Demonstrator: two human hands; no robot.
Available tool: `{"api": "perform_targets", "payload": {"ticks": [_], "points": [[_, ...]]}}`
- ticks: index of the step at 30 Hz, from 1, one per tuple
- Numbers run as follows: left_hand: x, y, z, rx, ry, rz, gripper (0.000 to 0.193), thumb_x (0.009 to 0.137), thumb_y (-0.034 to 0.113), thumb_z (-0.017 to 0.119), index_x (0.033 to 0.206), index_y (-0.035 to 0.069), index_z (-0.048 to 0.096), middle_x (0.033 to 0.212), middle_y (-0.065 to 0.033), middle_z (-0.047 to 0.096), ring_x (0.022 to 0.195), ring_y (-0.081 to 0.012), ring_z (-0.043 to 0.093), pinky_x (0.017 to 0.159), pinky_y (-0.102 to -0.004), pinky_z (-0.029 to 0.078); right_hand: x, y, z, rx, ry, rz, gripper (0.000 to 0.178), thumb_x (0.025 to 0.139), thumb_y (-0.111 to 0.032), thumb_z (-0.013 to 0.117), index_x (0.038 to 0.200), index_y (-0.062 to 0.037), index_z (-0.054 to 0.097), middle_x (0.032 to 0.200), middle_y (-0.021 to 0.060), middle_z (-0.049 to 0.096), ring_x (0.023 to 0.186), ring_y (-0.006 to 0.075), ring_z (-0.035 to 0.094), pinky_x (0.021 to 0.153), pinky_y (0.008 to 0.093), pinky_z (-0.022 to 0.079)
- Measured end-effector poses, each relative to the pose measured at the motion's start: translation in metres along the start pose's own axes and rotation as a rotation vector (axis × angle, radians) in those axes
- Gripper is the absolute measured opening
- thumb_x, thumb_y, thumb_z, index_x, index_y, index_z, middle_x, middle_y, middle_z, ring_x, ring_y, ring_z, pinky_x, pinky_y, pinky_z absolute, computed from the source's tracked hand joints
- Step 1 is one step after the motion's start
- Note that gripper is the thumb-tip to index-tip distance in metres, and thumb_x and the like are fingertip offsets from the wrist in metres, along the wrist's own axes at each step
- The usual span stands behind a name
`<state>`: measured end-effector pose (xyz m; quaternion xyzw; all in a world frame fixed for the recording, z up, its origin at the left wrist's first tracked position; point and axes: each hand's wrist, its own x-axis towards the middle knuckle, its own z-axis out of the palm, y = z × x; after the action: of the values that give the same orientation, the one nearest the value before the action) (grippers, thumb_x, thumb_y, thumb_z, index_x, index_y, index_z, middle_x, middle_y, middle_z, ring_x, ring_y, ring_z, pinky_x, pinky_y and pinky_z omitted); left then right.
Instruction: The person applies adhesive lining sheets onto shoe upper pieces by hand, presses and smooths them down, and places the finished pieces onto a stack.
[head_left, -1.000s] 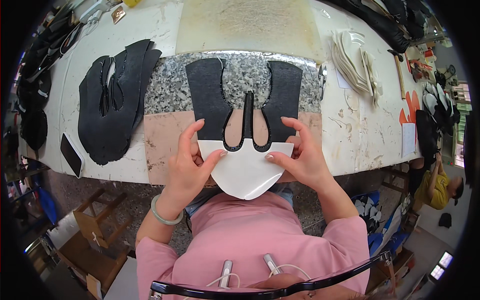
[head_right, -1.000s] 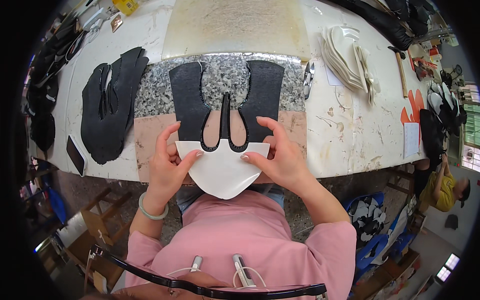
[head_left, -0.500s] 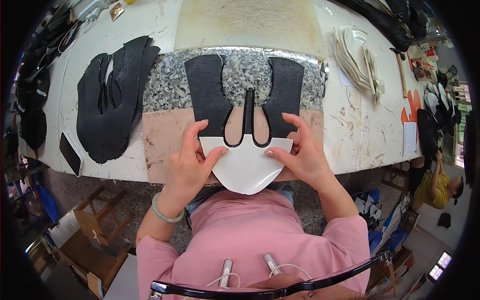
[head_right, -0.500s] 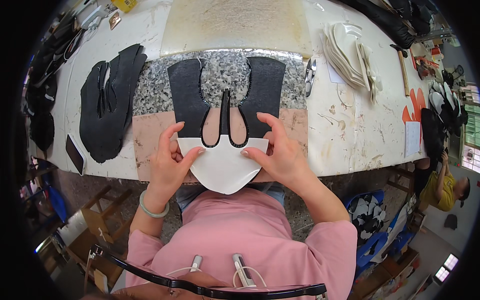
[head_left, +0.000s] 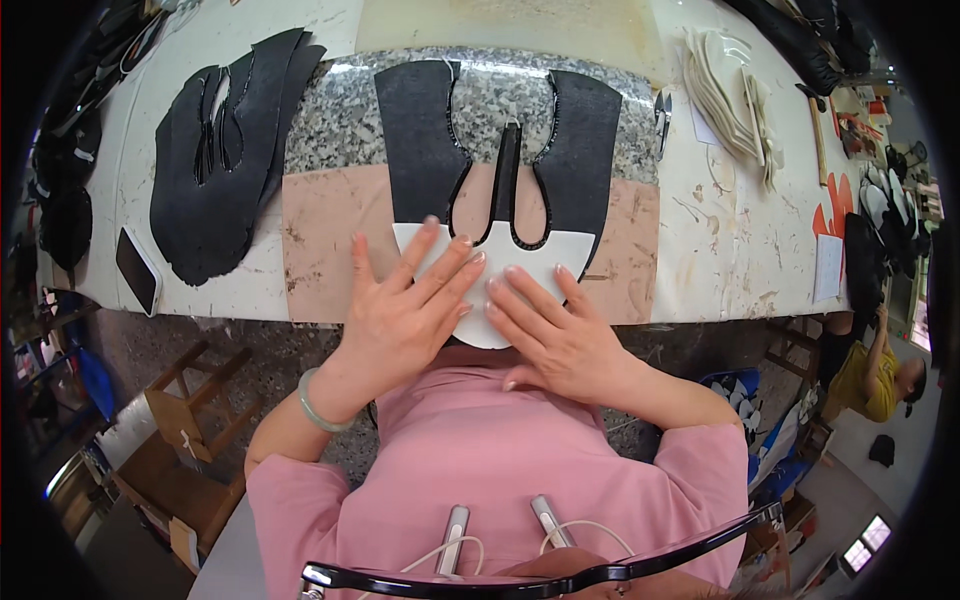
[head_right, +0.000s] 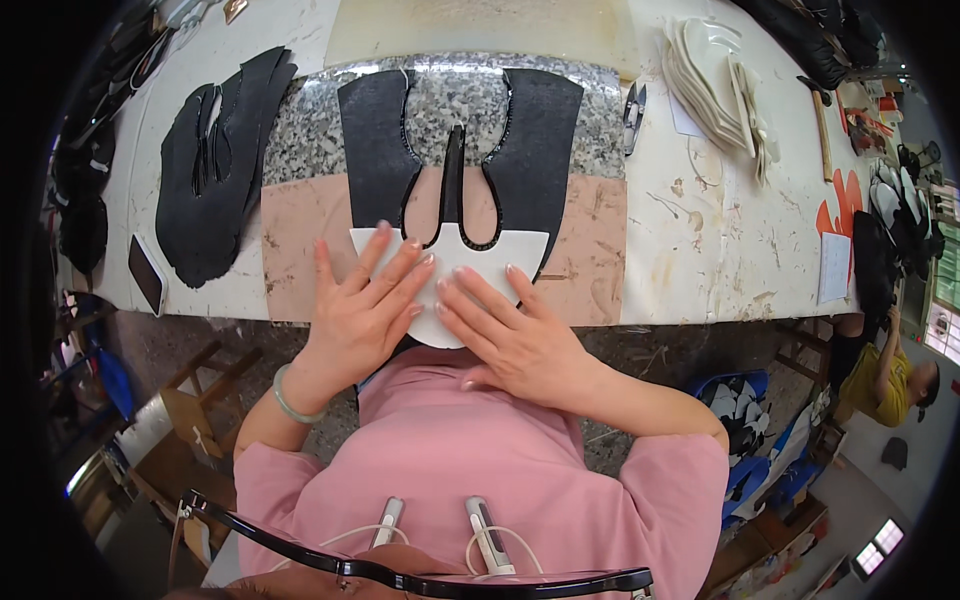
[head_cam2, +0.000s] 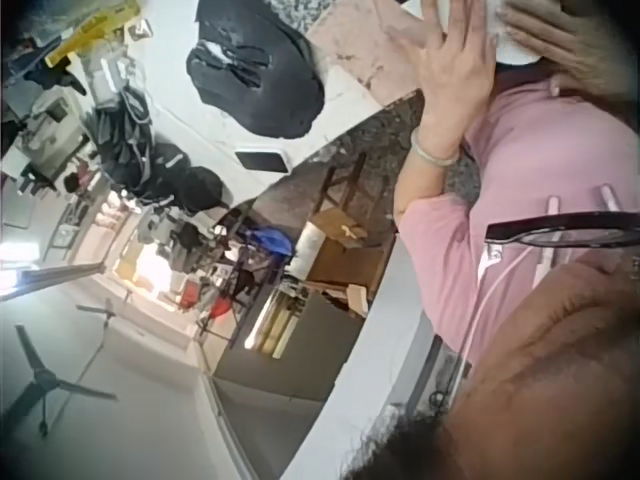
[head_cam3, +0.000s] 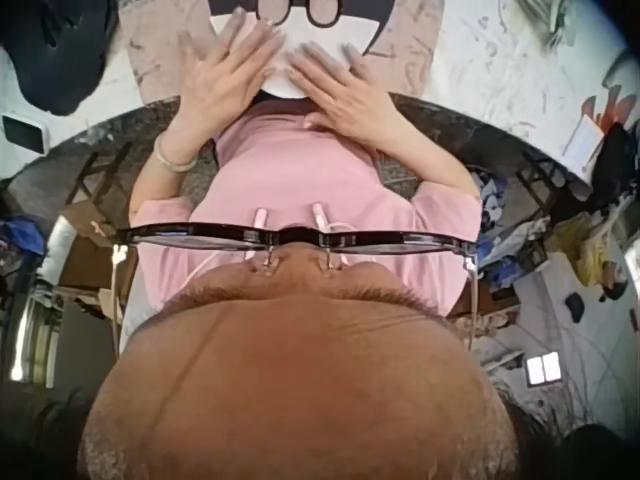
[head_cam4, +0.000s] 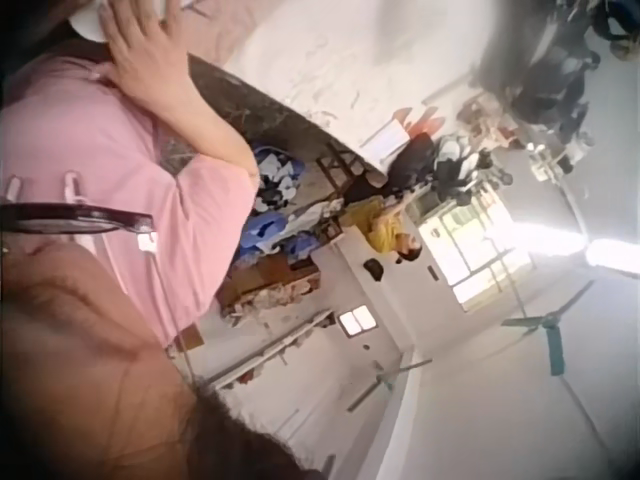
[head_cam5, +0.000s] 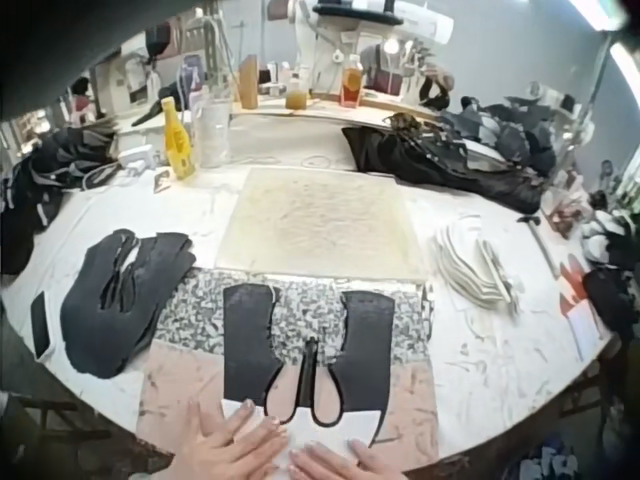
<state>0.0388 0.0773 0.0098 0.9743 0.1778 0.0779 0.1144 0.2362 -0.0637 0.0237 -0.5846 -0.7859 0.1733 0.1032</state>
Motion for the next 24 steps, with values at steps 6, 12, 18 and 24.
{"api": "perform_targets", "payload": {"ticks": [6,12,18,24], "points": [[-0.011,0.0,-0.009,0.03,-0.082,-0.117,0.049,0.093,0.043,0.054,0.139,0.025,0.053,0.152,-0.0027,0.04,0.145,-0.0318,0.025,0.107,-0.0712,-0.006,-0.028,0.019,-0.014,-0.007,-0.203,-0.205,0.066,0.082,-0.041,0.066,0.137,-0.0086,0.048,0.151,0.0075,0.039,0.143,0.0214,0.032,0.114,0.0497,0.024],[-0.039,0.02,-0.011,-0.097,-0.211,0.034,0.06,0.092,0.049,0.054,0.14,0.014,0.049,0.151,-0.0048,0.039,0.145,-0.0271,0.026,0.107,-0.0713,-0.009,0.011,0.025,0.0,0.129,0.041,-0.099,0.063,0.087,-0.03,0.066,0.139,-0.0014,0.044,0.15,0.0153,0.039,0.14,0.0308,0.035,0.111,0.0484,0.031],[-0.059,0.025,-0.018,-0.743,-0.019,-0.079,0.025,0.088,0.024,0.068,0.105,0.006,0.072,0.092,-0.0065,0.072,0.078,-0.0168,0.068,0.074,-0.0316,0.05,0.05,0.018,-0.003,0.028,0.078,0.006,0.078,0.087,-0.043,0.062,0.142,0.0067,0.036,0.152,0.0217,0.031,0.143,0.0367,0.027,0.114,0.0487,0.026],[-0.049,0.042,0.025,-1.608,-0.164,-0.852,0.024,0.097,0.018,0.06,0.109,-0.002,0.066,0.09,-0.0039,0.07,0.062,-0.003,0.051,0.052,-0.02,0.041,0.044,0.017,-0.003,-0.003,0.098,-0.094,0.072,0.083,-0.039,0.067,0.134,0.0059,0.044,0.148,0.0228,0.036,0.141,0.0376,0.031,0.112,0.0512,0.028]]}}
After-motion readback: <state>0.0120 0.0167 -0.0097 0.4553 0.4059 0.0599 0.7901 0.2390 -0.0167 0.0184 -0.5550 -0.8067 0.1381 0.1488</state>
